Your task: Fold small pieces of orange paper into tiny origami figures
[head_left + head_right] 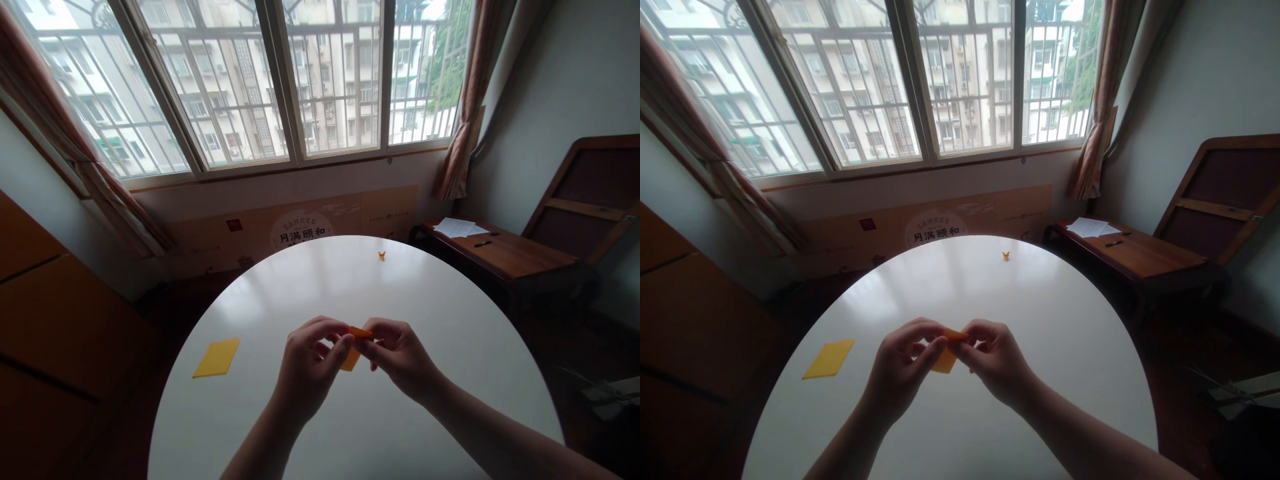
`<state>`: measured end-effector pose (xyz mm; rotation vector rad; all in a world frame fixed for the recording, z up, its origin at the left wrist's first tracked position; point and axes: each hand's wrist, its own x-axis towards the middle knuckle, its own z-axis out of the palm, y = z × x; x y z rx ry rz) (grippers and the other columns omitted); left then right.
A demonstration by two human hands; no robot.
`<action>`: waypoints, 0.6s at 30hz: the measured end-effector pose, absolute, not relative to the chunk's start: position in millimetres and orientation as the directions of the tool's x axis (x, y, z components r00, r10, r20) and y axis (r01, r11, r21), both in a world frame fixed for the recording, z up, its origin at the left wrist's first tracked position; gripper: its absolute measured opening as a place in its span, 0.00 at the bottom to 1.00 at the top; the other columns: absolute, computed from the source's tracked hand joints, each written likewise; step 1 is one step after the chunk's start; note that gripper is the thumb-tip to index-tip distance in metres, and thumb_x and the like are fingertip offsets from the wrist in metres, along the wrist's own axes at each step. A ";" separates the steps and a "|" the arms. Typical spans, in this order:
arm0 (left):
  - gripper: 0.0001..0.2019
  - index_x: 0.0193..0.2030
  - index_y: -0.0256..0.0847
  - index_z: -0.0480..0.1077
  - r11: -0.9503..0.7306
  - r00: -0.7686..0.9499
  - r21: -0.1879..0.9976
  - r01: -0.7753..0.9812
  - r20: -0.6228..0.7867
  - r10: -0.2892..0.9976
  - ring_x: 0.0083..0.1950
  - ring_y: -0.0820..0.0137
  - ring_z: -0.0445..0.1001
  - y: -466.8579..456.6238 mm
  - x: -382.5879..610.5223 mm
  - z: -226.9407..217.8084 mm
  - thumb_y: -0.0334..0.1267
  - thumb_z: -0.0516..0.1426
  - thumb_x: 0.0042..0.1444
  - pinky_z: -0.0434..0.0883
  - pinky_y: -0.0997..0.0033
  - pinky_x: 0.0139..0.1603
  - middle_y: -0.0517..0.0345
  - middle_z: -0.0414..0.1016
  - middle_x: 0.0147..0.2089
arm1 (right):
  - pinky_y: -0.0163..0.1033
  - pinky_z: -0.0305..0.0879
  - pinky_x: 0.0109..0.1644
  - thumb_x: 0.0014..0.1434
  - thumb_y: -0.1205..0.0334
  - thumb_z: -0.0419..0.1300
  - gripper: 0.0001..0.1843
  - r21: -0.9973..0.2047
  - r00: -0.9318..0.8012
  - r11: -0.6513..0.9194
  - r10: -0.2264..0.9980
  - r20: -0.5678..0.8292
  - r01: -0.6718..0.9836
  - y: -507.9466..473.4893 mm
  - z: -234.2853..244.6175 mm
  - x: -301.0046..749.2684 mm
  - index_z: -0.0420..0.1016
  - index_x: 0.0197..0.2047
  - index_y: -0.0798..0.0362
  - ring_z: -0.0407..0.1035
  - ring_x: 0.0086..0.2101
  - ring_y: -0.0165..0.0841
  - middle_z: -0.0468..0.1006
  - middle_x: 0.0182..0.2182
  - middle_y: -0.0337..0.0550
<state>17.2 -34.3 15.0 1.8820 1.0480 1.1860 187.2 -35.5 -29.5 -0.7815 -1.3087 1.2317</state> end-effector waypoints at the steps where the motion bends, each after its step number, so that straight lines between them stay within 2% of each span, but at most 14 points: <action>1: 0.09 0.35 0.38 0.80 -0.434 0.267 0.865 0.251 0.369 0.890 0.34 0.66 0.77 -35.6 17.9 16.1 0.40 0.61 0.58 0.72 0.74 0.28 0.51 0.79 0.35 | 0.31 0.60 0.23 0.52 0.51 0.72 0.16 -0.950 -0.165 0.244 0.947 0.277 -0.195 -37.4 -28.8 186.8 0.79 0.29 0.55 0.63 0.23 0.27 0.72 0.24 0.37; 12: 0.11 0.32 0.35 0.81 -0.217 0.234 0.965 0.147 0.179 0.956 0.30 0.67 0.74 -43.1 20.3 21.6 0.43 0.65 0.52 0.69 0.74 0.26 0.51 0.79 0.29 | 0.34 0.62 0.25 0.54 0.54 0.72 0.14 -0.938 -0.119 0.325 0.934 0.338 -0.119 -48.2 -18.9 186.2 0.77 0.27 0.54 0.64 0.23 0.29 0.71 0.23 0.38; 18: 0.11 0.29 0.35 0.81 -0.116 0.249 0.993 0.029 0.106 0.963 0.27 0.70 0.72 -43.8 21.7 25.0 0.43 0.67 0.50 0.68 0.76 0.26 0.53 0.78 0.26 | 0.34 0.64 0.26 0.58 0.56 0.69 0.09 -0.919 -0.123 0.375 0.913 0.389 -0.123 -48.1 -23.1 188.9 0.80 0.31 0.53 0.66 0.25 0.29 0.74 0.26 0.40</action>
